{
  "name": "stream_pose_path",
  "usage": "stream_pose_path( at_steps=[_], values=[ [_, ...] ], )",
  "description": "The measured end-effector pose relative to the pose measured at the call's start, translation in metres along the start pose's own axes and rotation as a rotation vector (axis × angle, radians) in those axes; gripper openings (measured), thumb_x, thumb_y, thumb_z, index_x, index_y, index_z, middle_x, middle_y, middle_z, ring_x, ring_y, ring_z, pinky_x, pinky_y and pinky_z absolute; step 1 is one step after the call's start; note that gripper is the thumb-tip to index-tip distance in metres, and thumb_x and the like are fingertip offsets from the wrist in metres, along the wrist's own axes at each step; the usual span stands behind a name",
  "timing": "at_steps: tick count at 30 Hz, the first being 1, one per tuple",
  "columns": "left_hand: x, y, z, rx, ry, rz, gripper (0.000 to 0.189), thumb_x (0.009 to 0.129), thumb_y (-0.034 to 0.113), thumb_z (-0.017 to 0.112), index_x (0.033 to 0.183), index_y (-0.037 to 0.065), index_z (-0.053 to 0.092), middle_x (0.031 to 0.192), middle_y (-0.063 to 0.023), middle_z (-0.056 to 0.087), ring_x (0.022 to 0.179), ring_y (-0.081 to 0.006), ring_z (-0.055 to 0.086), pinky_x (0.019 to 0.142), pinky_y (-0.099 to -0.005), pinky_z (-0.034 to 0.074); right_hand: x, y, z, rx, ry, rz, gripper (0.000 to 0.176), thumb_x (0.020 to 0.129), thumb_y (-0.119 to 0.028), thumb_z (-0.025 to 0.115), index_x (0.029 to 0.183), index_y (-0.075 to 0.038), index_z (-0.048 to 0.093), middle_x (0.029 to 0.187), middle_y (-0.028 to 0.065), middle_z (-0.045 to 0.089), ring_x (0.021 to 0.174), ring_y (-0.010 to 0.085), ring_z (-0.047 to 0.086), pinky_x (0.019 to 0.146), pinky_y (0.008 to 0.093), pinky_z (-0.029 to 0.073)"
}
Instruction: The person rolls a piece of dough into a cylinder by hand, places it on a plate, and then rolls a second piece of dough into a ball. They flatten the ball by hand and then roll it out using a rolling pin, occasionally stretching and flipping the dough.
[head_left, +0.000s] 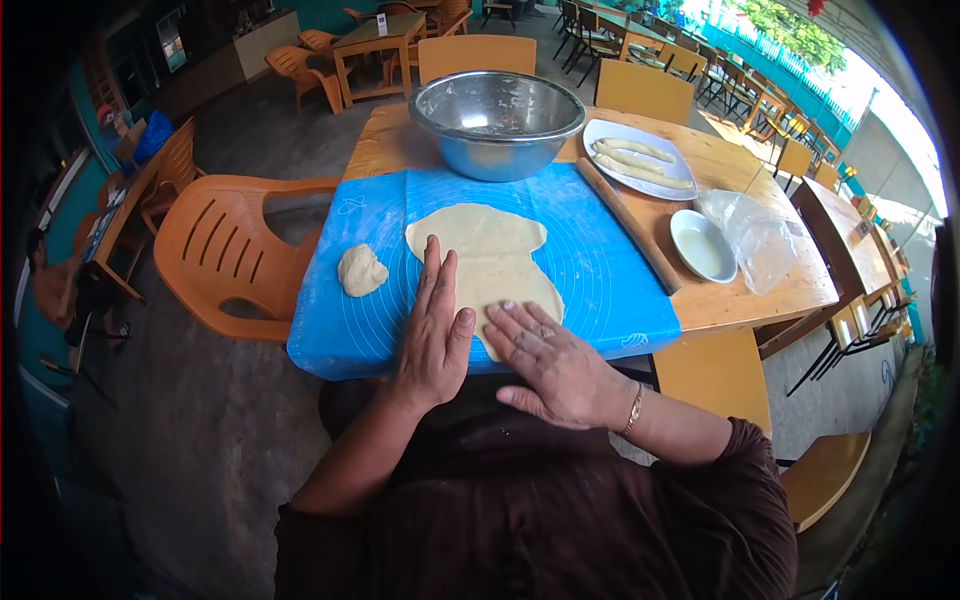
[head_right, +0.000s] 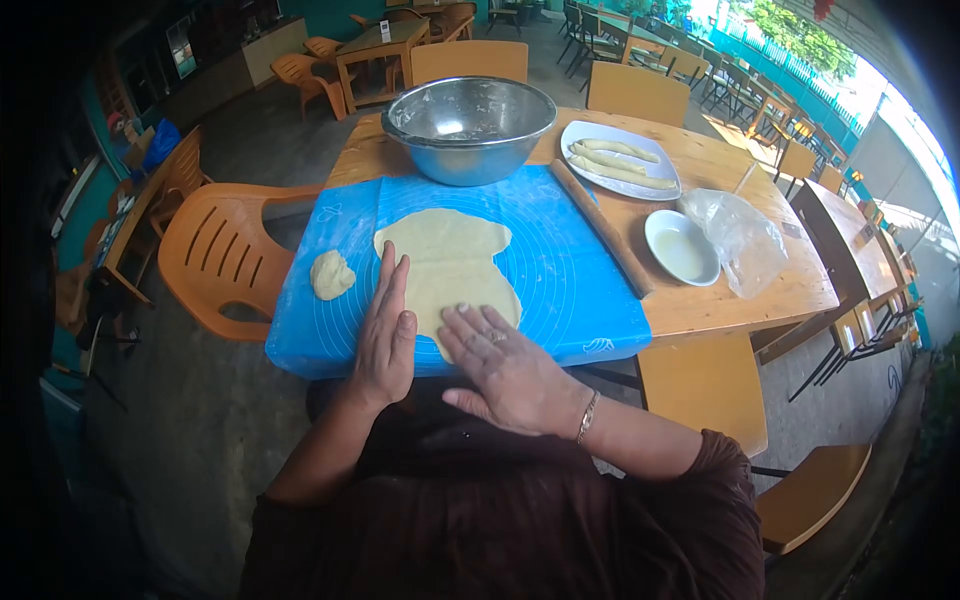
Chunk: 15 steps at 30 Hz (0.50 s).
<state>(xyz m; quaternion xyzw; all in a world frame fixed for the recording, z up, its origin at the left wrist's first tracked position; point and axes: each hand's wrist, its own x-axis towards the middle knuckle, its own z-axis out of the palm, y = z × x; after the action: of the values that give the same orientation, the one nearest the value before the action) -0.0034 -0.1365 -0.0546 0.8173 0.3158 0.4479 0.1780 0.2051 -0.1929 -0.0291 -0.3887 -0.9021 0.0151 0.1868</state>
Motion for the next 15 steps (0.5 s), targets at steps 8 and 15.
stream_pose_path(
  at_steps=[8,15],
  values=[
    [0.003,0.004,0.005,-0.002,-0.041,0.004,0.068,0.105,0.04,0.029,0.145,-0.016,0.026,0.156,-0.0372,0.011,0.145,-0.0505,0.018,0.118,-0.0511,0.018,-0.032,0.034,-0.018,-0.092,-0.055,0.148,0.066,0.1,-0.045,0.044,0.14,0.006,0.043,0.149,0.023,0.041,0.142,0.037,0.034,0.12,0.0534,0.015],
    [-0.002,-0.011,0.013,0.031,0.079,0.01,0.076,0.104,0.047,0.025,0.149,-0.014,0.014,0.157,-0.0362,0.004,0.147,-0.0494,0.007,0.12,-0.052,0.01,0.04,0.024,0.02,-0.029,-0.052,-0.044,0.063,0.102,-0.043,0.04,0.143,0.006,0.041,0.151,0.0221,0.039,0.146,0.0343,0.028,0.121,0.0489,0.018]
  ],
)
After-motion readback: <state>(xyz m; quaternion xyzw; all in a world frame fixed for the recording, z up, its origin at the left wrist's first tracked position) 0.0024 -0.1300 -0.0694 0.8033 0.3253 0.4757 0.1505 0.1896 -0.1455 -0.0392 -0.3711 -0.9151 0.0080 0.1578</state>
